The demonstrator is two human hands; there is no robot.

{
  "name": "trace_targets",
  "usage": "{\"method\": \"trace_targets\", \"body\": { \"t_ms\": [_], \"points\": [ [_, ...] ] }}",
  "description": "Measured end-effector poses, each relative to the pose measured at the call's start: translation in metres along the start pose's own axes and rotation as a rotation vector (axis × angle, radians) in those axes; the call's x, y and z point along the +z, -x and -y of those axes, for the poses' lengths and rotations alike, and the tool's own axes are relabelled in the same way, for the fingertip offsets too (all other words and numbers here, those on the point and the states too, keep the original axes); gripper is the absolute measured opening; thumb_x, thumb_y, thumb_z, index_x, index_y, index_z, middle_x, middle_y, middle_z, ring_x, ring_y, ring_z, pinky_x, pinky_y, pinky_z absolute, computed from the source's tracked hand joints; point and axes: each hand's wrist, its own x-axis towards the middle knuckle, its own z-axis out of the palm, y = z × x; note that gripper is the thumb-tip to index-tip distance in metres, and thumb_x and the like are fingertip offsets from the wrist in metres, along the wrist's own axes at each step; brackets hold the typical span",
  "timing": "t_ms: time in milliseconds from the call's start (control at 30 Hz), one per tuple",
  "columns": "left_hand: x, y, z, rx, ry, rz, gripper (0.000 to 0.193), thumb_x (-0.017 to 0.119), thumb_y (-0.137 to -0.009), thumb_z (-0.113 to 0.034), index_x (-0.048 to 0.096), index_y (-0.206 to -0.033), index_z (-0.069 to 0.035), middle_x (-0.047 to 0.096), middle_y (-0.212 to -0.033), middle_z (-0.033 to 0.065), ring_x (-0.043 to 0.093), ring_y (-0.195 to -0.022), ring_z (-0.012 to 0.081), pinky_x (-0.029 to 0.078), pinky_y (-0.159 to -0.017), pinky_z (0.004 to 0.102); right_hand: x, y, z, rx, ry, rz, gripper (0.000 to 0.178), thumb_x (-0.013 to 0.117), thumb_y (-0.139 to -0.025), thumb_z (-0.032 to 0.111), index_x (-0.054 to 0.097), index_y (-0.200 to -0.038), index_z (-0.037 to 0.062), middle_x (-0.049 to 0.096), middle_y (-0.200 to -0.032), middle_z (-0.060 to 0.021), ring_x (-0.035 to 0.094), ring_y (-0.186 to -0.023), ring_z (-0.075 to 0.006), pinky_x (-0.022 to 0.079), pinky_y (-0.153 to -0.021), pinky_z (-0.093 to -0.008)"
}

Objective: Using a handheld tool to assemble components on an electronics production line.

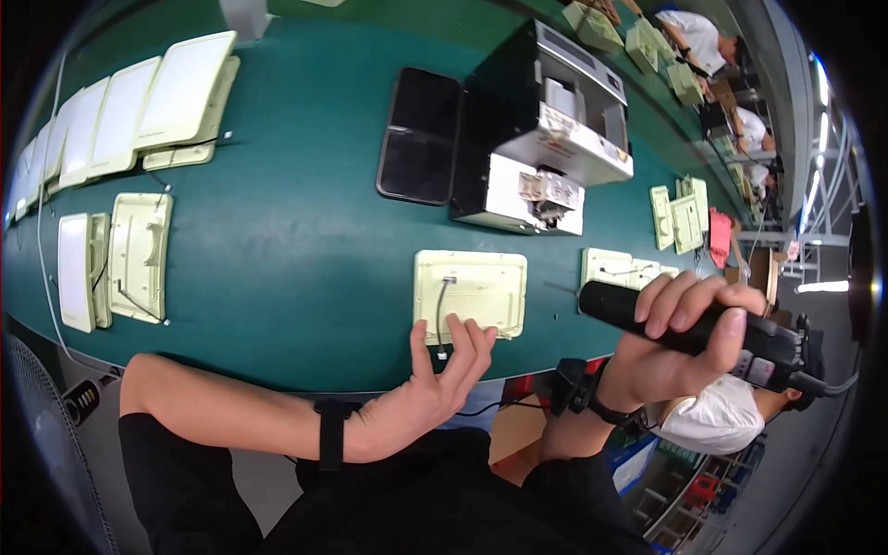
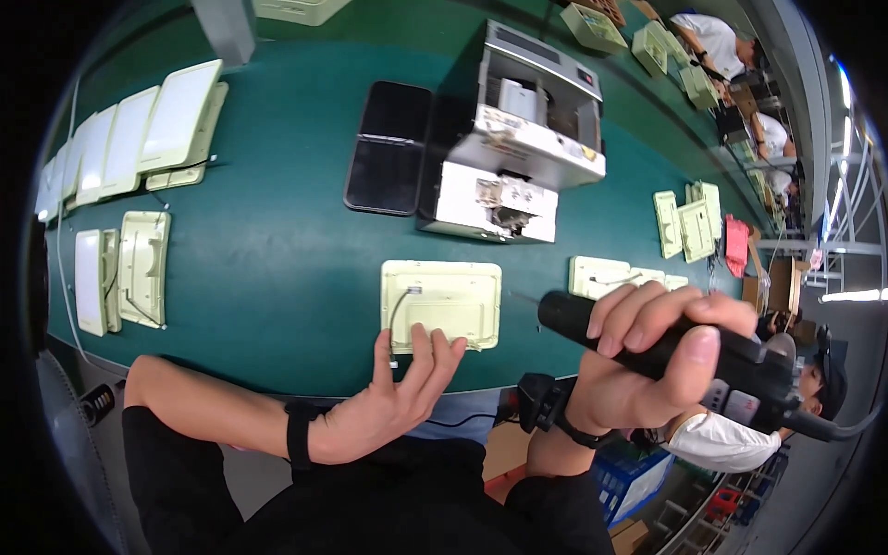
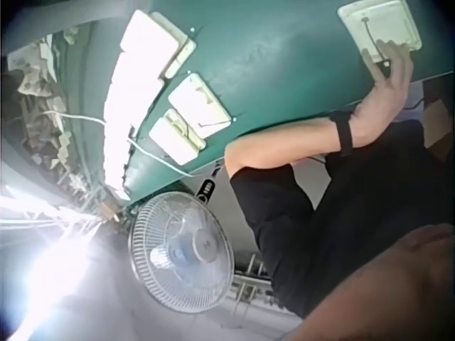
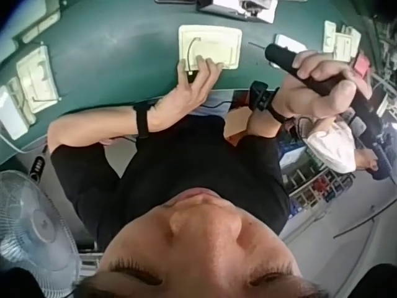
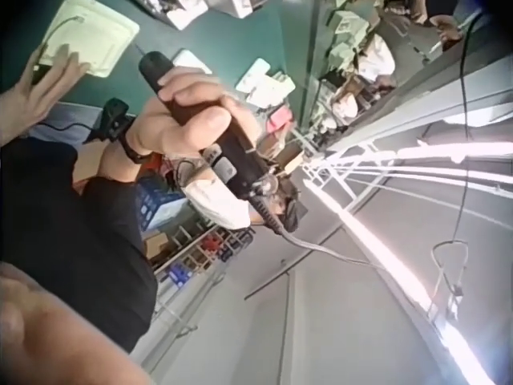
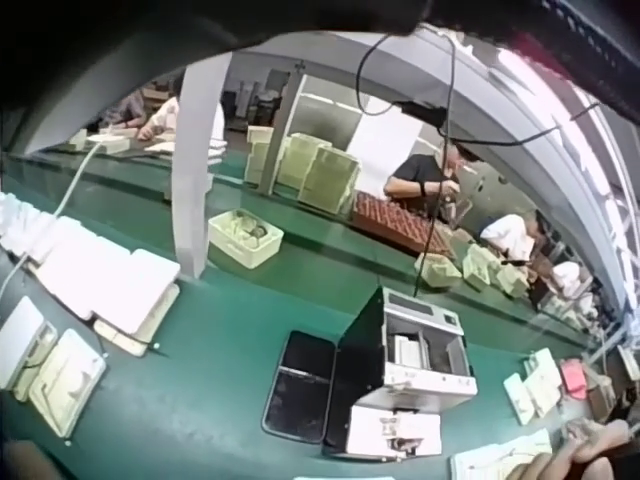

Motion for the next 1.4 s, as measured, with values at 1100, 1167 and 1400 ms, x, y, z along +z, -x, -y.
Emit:
{"method": "trace_targets", "body": {
  "t_ms": [1100,1167,1400],
  "points": [
    [-0.003,-0.036,-0.007,0.047,0.018,0.032,0.061,0.051,-0.091,-0.027,0.053,-0.146,0.001,0.059,-0.126,0.0158,0.061,-0.113,0.03,0.059,-0.088,0.0464,-0.041,0.017,-0.026,0.086,0.049,-0.028,0.017,0.054,-0.099,0.021,0.044,-0.098,0.0074,0.043,-0.062,-0.0062,0.04,-0.043,-0.0154,0.04,-0.042,-0.0329],
    [-0.001,-0.037,-0.007,0.044,0.003,0.033,0.062,0.051,-0.091,-0.027,0.053,-0.146,0.001,0.059,-0.126,0.0157,0.061,-0.113,0.0297,0.059,-0.088,0.0462,-0.039,0.017,-0.028,0.078,0.053,-0.035,0.018,0.054,-0.099,0.021,0.042,-0.096,0.0082,0.043,-0.062,-0.0059,0.04,-0.043,-0.0151,0.04,-0.043,-0.0327],
    [-0.008,-0.035,-0.013,0.039,-0.002,0.019,0.063,0.052,-0.09,-0.028,0.053,-0.146,0.0,0.059,-0.124,0.0148,0.06,-0.114,0.0296,0.059,-0.086,0.0467,-0.045,0.022,-0.024,0.069,0.064,-0.052,0.017,0.055,-0.099,0.022,0.044,-0.098,0.0083,0.043,-0.062,-0.0053,0.04,-0.044,-0.0148,0.04,-0.043,-0.0321]
  ]
}}
